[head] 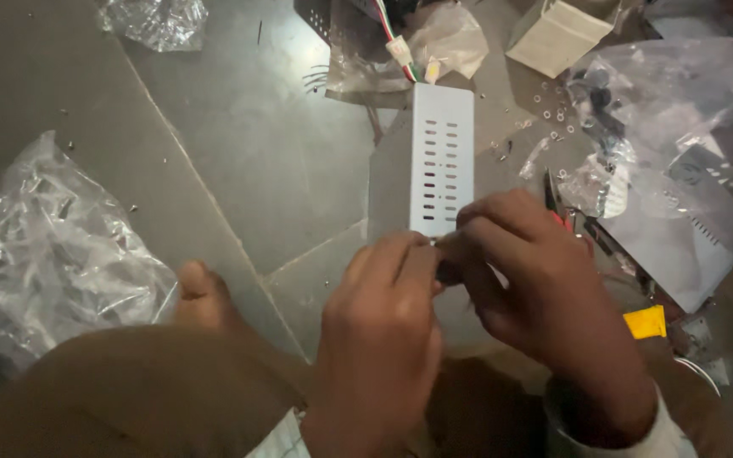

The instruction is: The person assembles an electronic device by connecting wires to a metal casing and securing a black component inside. They use a screwdriver to tighten screws on the casing and attach a white vented cover to the assembly.

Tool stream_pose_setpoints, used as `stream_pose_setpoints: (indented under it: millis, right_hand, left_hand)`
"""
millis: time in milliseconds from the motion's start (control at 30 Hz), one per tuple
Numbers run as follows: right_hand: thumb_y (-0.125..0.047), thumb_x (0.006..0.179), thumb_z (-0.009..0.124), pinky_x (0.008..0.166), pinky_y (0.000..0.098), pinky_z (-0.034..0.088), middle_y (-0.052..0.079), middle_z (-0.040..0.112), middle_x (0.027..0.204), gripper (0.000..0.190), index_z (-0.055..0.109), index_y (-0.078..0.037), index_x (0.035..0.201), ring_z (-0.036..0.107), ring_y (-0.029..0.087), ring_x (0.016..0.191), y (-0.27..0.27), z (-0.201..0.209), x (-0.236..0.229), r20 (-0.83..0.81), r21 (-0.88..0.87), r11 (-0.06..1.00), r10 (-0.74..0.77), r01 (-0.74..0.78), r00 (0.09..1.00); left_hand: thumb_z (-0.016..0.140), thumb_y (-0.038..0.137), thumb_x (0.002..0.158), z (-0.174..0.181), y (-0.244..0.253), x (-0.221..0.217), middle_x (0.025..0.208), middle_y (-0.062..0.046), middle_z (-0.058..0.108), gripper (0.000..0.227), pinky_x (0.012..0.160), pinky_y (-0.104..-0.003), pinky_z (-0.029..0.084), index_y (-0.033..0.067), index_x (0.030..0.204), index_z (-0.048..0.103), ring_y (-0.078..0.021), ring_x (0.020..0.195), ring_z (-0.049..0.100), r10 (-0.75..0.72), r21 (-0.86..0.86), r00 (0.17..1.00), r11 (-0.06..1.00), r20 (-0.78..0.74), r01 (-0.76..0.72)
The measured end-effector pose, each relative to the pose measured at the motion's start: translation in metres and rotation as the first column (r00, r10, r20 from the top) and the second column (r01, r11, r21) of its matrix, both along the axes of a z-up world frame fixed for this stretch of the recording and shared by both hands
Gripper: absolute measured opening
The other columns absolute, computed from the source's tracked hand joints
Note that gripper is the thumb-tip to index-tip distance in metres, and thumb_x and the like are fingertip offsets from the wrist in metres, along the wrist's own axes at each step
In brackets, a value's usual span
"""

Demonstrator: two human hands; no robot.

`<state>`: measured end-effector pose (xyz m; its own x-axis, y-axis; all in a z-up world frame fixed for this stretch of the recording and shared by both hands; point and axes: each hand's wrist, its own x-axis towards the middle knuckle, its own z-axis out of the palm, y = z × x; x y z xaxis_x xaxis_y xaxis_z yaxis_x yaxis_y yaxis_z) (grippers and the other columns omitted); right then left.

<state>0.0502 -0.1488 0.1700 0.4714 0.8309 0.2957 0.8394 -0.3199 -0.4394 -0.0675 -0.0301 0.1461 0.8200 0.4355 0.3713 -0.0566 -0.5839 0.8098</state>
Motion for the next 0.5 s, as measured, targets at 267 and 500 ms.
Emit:
stream_pose_setpoints:
  millis: [267,500]
  right_hand:
    - [-0.002,0.082,0.073,0.058,0.0279,0.057,0.005,0.066,0.093,0.013,0.069,-0.005,0.094,0.073,0.016,0.077,-0.005,0.004,0.017,-0.47,0.009,1.0,-0.021,0.028,0.883]
    - [-0.011,0.084,0.076,0.063,0.0296,0.057,0.007,0.064,0.087,0.013,0.067,-0.004,0.09,0.07,0.016,0.073,-0.003,0.001,0.021,-0.452,0.084,0.996,0.032,0.007,0.891]
  left_hand:
    - [0.069,-0.005,0.077,-0.002,0.001,0.005,0.111,-0.016,0.068,0.028,0.083,-0.046,0.053,-0.0002,0.105,0.067,-0.038,0.101,0.067,0.03,0.06,1.0,0.998,-0.001,-0.029]
    - [0.073,0.001,0.079,0.003,0.006,0.004,0.104,-0.011,0.071,0.023,0.079,-0.041,0.055,0.0053,0.101,0.069,-0.0325,0.095,0.071,0.026,0.014,0.997,1.0,-0.079,-0.025]
